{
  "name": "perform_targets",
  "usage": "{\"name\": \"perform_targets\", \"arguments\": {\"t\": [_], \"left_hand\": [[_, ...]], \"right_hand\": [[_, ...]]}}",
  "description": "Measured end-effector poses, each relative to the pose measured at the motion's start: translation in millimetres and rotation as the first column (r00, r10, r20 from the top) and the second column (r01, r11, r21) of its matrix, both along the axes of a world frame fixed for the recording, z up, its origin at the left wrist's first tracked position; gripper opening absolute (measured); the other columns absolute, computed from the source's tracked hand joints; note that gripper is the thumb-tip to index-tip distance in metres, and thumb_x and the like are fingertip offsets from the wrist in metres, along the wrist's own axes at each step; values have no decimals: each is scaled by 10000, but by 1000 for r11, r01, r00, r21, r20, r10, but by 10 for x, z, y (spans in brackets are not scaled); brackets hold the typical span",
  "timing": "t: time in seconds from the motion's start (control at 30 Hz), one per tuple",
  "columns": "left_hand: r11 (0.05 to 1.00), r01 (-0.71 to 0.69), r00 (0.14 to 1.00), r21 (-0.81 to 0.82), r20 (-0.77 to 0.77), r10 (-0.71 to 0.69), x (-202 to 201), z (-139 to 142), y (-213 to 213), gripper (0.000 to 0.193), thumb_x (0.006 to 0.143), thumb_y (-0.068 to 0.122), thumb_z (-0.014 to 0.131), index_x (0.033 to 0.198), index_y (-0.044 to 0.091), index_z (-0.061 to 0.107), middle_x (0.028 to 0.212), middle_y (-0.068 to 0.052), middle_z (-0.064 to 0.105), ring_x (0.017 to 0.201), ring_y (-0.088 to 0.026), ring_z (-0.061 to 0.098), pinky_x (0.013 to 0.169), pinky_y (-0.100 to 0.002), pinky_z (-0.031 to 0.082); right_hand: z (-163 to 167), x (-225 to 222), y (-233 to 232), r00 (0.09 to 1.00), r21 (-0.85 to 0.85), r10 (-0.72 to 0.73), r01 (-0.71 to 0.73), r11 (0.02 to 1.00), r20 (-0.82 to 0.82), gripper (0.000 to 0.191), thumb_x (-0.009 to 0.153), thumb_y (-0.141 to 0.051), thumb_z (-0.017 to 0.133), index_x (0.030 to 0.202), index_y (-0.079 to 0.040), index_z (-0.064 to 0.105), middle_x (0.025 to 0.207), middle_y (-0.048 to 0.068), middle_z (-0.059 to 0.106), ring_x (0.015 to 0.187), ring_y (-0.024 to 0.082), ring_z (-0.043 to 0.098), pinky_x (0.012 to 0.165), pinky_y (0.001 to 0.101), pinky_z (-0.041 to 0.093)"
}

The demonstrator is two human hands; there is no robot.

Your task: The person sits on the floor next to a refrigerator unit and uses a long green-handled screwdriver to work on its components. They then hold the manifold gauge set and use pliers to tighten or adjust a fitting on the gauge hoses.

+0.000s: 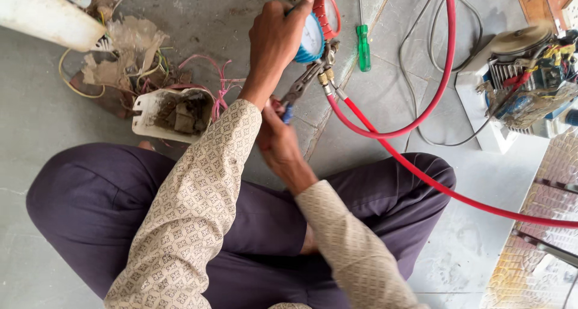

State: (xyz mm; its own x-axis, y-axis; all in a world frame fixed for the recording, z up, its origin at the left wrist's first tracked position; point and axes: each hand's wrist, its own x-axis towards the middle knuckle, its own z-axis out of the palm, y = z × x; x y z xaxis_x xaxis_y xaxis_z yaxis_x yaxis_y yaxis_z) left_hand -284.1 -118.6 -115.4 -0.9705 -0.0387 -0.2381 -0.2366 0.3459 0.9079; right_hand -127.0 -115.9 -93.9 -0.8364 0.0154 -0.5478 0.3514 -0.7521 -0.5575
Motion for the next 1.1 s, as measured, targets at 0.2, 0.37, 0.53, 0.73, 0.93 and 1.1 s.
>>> {"name": "perform_targets", "arguments": {"t": [0.2, 0.37, 0.53, 0.73, 0.93, 1.1], "left_hand": [[1000, -10, 1000, 3, -28, 10, 18, 116, -50, 652, 854, 678, 585, 920, 51, 752, 941, -211, 758, 971, -408, 720, 882, -486, 537], [1000, -2, 999, -4, -39, 2, 58, 266, -69, 652, 845, 680, 586, 919, 56, 760, 928, -197, 765, 951, -401, 721, 858, -492, 539], [1000, 17, 998, -15, -58, -18, 76, 340, -67, 642, 860, 677, 573, 943, 64, 747, 943, -169, 761, 930, -370, 735, 845, -484, 547], [997, -4, 995, -71, -103, -3, 59, 213, -16, 631, 870, 675, 576, 981, 73, 729, 1013, -174, 737, 987, -383, 698, 888, -492, 519], [998, -17, 995, -64, -97, 10, 44, 60, 17, 617, 885, 665, 563, 971, 75, 724, 1000, -192, 739, 987, -404, 692, 900, -507, 512], [999, -28, 999, -33, -21, 27, 25, 18, 26, 622, 864, 669, 572, 948, 71, 721, 972, -194, 752, 982, -397, 706, 905, -494, 523]], "right_hand": [[56, -68, -6, 991, 269, 59, -89, 959, 121, 327, 1023, -374, 580, 1195, -96, 611, 1032, 13, 706, 943, 143, 689, 778, 345, 497], [189, 62, 702, 869, 540, 445, -486, 688, 216, 460, 1052, -458, 554, 1093, -23, 695, 846, 82, 713, 739, 201, 704, 704, 346, 598], [587, -54, 1229, 638, 478, 576, -768, 426, 511, 500, 987, -488, 551, 1029, -7, 683, 853, 96, 724, 808, 232, 769, 722, 360, 639], [905, -440, 1345, 313, 346, 639, -935, 77, 702, 552, 956, -550, 509, 914, -30, 691, 766, 74, 705, 689, 220, 765, 610, 380, 652], [773, -484, 1418, 299, 368, 595, -930, 6, 746, 533, 923, -494, 688, 687, -64, 480, 607, 32, 507, 513, 170, 557, 486, 355, 517], [442, -145, 1274, 633, 465, 582, -773, 432, 511, 481, 935, -438, 705, 692, -114, 446, 603, 0, 447, 505, 158, 479, 481, 359, 443]]}}
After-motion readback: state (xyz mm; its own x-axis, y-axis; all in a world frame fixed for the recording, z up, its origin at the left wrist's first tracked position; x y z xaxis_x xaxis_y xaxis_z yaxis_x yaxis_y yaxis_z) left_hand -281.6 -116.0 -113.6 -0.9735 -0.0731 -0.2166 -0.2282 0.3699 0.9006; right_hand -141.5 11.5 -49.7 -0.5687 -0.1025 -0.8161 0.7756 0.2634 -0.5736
